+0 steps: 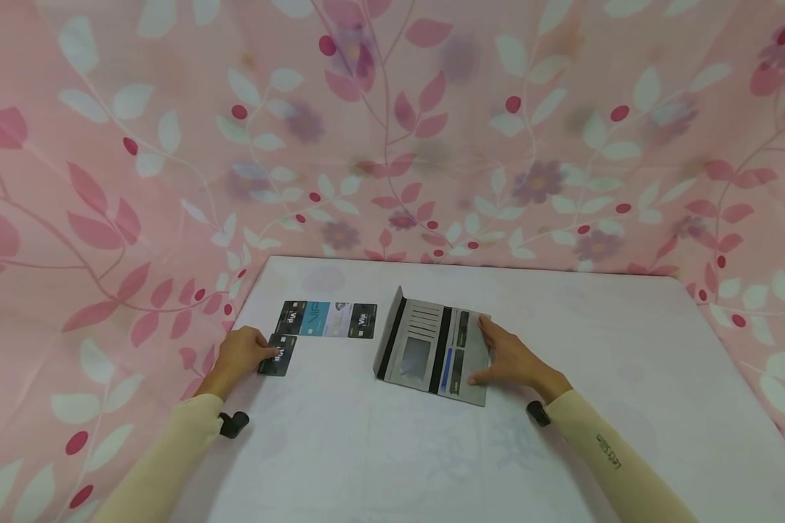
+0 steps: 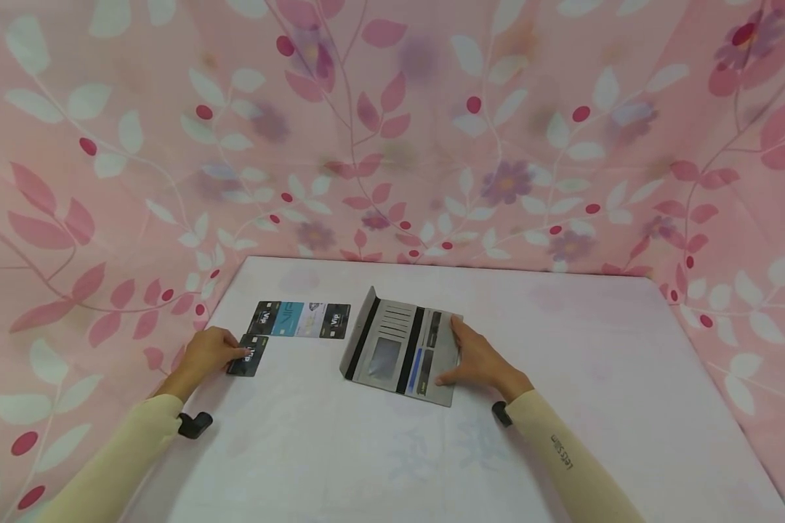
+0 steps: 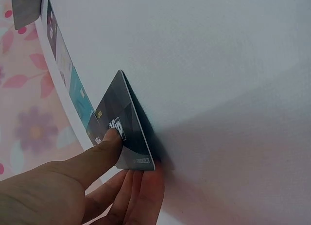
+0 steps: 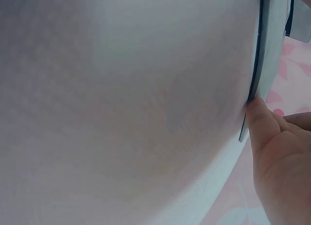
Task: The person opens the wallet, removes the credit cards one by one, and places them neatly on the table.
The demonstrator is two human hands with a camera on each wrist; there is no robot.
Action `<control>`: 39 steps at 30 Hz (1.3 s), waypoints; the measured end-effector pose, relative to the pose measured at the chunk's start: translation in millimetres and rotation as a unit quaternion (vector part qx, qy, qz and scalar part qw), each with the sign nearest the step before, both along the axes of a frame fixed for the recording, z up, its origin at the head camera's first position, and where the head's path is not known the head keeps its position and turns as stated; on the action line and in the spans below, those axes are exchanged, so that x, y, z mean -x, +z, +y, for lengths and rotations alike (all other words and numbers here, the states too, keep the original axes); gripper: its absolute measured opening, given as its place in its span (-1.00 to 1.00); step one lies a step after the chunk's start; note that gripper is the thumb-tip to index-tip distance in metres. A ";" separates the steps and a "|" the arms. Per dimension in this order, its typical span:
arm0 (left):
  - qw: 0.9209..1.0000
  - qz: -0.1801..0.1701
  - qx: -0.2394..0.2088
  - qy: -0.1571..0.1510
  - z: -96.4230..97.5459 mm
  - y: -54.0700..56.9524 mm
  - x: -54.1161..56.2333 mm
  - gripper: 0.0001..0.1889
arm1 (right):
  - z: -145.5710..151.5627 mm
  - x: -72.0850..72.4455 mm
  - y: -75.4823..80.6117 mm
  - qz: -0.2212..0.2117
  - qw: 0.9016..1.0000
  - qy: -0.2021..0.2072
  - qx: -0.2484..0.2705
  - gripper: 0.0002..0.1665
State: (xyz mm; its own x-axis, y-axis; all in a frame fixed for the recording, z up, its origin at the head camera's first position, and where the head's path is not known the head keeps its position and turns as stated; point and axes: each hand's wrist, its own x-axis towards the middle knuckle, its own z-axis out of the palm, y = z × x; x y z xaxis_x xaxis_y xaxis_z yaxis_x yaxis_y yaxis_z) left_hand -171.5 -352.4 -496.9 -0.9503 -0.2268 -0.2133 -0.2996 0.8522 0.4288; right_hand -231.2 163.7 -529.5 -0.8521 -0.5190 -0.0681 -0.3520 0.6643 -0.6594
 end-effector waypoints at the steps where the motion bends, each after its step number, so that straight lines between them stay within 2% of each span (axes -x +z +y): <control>1: 1.000 0.001 0.003 0.000 0.4 -0.3 0.1 -0.66 | -0.1 0.0 0.0 0.000 1.000 0.001 -0.001 0.61; 9: 1.000 0.012 0.027 -0.010 3.1 -2.3 -0.5 -0.69 | -0.9 0.1 -1.7 -0.003 1.000 -0.007 -0.014 0.62; 15: 1.000 0.004 0.025 -0.013 6.9 0.8 2.1 -0.73 | -0.6 1.3 -2.1 -0.004 1.000 -0.009 -0.018 0.63; 17: 0.999 0.006 0.033 -0.023 8.5 3.8 4.8 -0.72 | -0.3 1.2 -2.1 -0.001 1.000 -0.009 -0.016 0.63; 20: 0.997 0.028 0.051 -0.045 15.3 9.2 10.7 -0.75 | -0.3 1.4 -2.5 -0.003 1.000 -0.012 -0.013 0.62; 22: 0.994 0.064 0.058 -0.063 23.8 13.2 15.0 -0.79 | 0.1 1.4 -2.8 -0.003 1.000 -0.011 -0.012 0.62; 25: 0.987 0.129 0.045 -0.089 45.8 20.5 23.2 -0.85 | 0.4 1.4 -3.2 -0.007 1.000 -0.012 -0.010 0.63; 27: 0.977 0.178 0.032 -0.114 65.6 25.6 30.6 -0.86 | 1.3 1.2 -3.4 -0.008 1.000 -0.014 -0.011 0.64; 30: 0.963 0.228 0.002 -0.147 101.6 33.2 42.8 -0.87 | 2.0 1.3 -3.5 -0.007 1.000 -0.014 -0.011 0.64; 32: 0.954 0.248 -0.020 -0.170 127.9 36.2 50.3 -0.90 | 2.1 1.3 -3.6 -0.005 1.000 -0.016 -0.016 0.65; 35: 0.944 0.250 -0.069 -0.205 166.8 36.7 57.8 -0.93 | 1.6 1.1 -2.9 -0.007 1.000 -0.015 -0.010 0.64; 39: 0.940 0.201 -0.139 -0.238 212.6 28.8 63.5 -0.92 | 0.2 1.7 -3.6 -0.012 1.000 -0.013 -0.013 0.65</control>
State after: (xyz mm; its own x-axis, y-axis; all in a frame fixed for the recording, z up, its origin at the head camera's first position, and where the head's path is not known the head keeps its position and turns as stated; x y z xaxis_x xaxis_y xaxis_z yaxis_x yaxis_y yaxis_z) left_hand -235.0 -139.8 -468.1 -0.9466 0.2558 0.1963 0.3208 0.6866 0.6524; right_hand -232.9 163.8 -533.0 -0.8633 -0.4942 -0.1019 -0.3184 0.6901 -0.6499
